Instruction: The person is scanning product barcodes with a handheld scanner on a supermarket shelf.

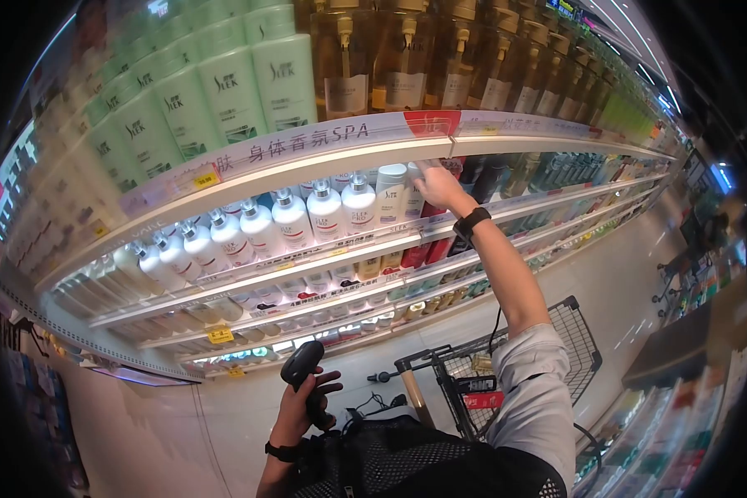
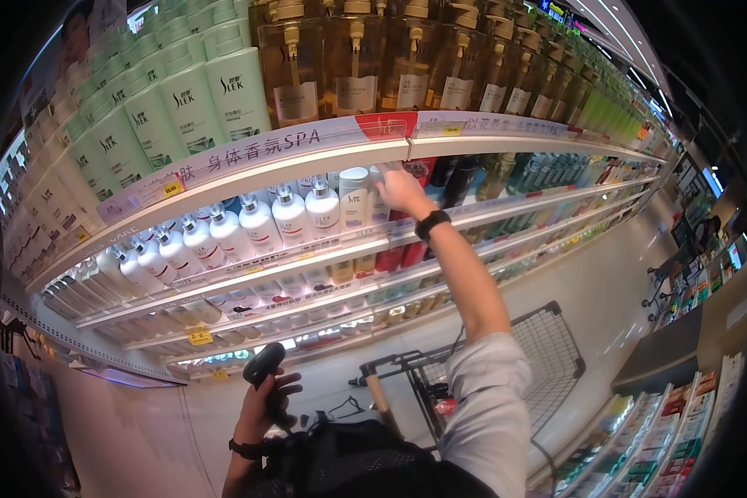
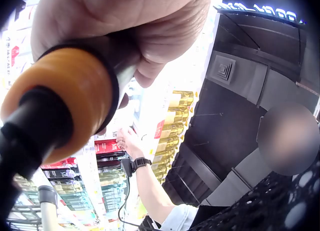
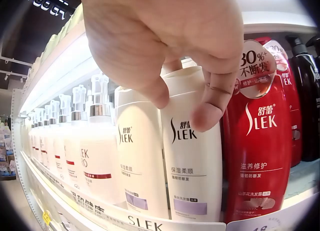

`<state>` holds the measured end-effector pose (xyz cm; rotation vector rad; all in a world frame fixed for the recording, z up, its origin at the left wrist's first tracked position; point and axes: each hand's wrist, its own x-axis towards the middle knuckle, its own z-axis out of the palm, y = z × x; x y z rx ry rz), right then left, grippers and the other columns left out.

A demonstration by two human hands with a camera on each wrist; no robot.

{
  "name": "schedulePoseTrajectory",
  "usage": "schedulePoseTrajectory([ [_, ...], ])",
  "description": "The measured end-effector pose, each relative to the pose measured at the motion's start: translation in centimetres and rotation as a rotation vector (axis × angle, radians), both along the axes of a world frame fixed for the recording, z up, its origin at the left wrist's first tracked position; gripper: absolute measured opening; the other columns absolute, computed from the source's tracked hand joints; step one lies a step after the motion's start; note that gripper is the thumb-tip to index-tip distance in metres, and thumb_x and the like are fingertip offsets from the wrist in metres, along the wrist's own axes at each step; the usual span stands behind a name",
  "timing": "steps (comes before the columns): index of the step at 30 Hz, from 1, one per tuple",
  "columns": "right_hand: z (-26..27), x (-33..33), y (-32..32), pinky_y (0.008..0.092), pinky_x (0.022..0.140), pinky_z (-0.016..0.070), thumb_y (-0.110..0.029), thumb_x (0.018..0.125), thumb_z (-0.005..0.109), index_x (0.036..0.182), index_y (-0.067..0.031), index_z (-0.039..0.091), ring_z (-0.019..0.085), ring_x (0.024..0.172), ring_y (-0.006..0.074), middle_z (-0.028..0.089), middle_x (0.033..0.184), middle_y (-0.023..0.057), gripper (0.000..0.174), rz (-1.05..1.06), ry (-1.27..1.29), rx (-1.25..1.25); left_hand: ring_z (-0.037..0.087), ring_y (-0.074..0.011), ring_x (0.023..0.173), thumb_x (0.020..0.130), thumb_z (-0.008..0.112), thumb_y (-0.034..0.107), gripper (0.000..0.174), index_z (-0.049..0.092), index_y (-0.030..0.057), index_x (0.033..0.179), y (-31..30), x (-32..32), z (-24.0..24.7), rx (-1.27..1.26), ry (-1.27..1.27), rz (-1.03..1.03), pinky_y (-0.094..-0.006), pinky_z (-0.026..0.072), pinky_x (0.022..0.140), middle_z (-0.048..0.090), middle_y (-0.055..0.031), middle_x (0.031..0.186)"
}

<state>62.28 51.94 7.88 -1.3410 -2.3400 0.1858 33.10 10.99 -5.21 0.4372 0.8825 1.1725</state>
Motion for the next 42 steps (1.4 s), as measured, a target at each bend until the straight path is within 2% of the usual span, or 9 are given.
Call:
schedulePoseTrajectory([
  [8,-0.3,0.8,-0.7,0.05,0.102,0.0417,-0.016,0.092,0.053,0.138,-0.0058,0.046,0.045,0.125,0.0464,0.042,0.139,0.0304,0.047,0.065,0.031,0.091,0.063,-0.0301,0.105,0.094,0.064,0.035,0.044,0.046,0.0068,0.124,-0.3,0.3,0.1,-0.004,0.006,-0.018,-0.026,0.0483,0.059,0.059,-0.0251,0.123],
  [12,0.3,0.9,-8.5,0.0405,0.082,0.0524,-0.015,0.089,0.063,0.127,-0.0015,0.055,0.065,0.091,0.0354,0.058,0.12,0.0225,0.041,0.031,0.379,0.287,0.064,-0.0296,0.101,0.094,0.063,0.027,0.041,0.046,0.0046,0.125,-0.3,-0.5,-0.4,-0.02,0.008,0.005,-0.0264,0.0496,0.06,0.061,-0.0241,0.12],
  [15,-1.2,3.9,-18.3,0.0251,0.058,0.0468,-0.016,0.094,0.064,0.111,-0.0001,0.065,0.056,0.066,0.0046,0.059,0.07,-0.0013,0.023,-0.087,0.516,-0.112,0.066,-0.0254,0.094,0.094,0.061,0.022,0.039,0.046,0.0017,0.124,-0.2,-1.1,-0.9,-0.011,0.102,-0.015,-0.0264,0.0505,0.06,0.064,-0.0221,0.114],
  [19,-7.5,6.7,-32.7,0.0246,0.06,0.0463,0.0,0.086,0.057,0.105,0.0006,0.068,0.053,0.063,0.0029,0.055,0.065,-0.0041,0.022,-0.262,0.476,-0.51,0.067,-0.0179,0.085,0.093,0.061,0.018,0.037,0.05,-0.002,0.122,0.9,-1.1,-0.5,-0.033,0.157,-0.113,-0.0259,0.0495,0.056,0.065,-0.0205,0.113],
  [23,-10.5,4.1,-40.0,0.0279,0.065,0.0489,0.001,0.082,0.054,0.103,-0.001,0.068,0.06,0.065,0.014,0.06,0.069,0.0057,0.026,-0.395,0.361,-0.556,0.067,-0.0175,0.086,0.092,0.061,0.014,0.035,0.051,-0.0022,0.122,2.6,-1.1,-1.9,-0.009,0.289,-0.194,-0.0253,0.0492,0.057,0.067,-0.016,0.108],
  [27,-17.4,2.3,-48.1,0.0452,0.08,0.0501,-0.028,0.085,0.071,0.123,0.0002,0.055,0.061,0.092,0.0374,0.058,0.099,0.0199,0.05,-0.678,0.135,-0.239,0.067,-0.0163,0.084,0.092,0.06,0.011,0.034,0.053,-0.003,0.122,5.5,1.7,-3.1,0.097,0.335,-0.414,-0.0247,0.0483,0.057,0.068,-0.0153,0.107],
  [35,-21.6,-0.5,-47.4,0.0452,0.058,0.0505,-0.036,0.086,0.067,0.087,-0.0038,0.054,0.064,0.069,0.0354,0.062,0.078,0.0136,0.035,-0.997,0.054,-0.236,0.066,-0.0147,0.079,0.092,0.062,0.015,0.041,0.049,-0.0032,0.126,6.6,1.9,-4.2,0.068,0.353,-0.708,-0.0251,0.0492,0.056,0.069,-0.0148,0.103],
  [36,-21.4,-0.3,-47.3,0.0452,0.058,0.0504,-0.036,0.085,0.067,0.086,-0.004,0.054,0.064,0.069,0.0358,0.062,0.077,0.0144,0.034,-1.0,0.061,-0.247,0.056,-0.0097,0.058,0.093,0.058,0.018,0.04,0.047,-0.0013,0.126,6.2,2.3,-3.9,0.11,0.429,-0.725,-0.0221,0.0438,0.042,0.068,-0.0138,0.099],
  [42,-21.4,-2.9,-48.1,0.0454,0.056,0.0481,-0.036,0.085,0.066,0.083,-0.0051,0.053,0.063,0.064,0.0365,0.062,0.073,0.0145,0.033,-0.942,0.115,-0.202,0.063,-0.0101,0.073,0.093,0.062,0.018,0.028,0.063,-0.0032,0.112,4.0,-0.2,-4.2,0.095,0.427,-0.757,-0.0229,0.0494,0.061,0.07,-0.0091,0.093],
])
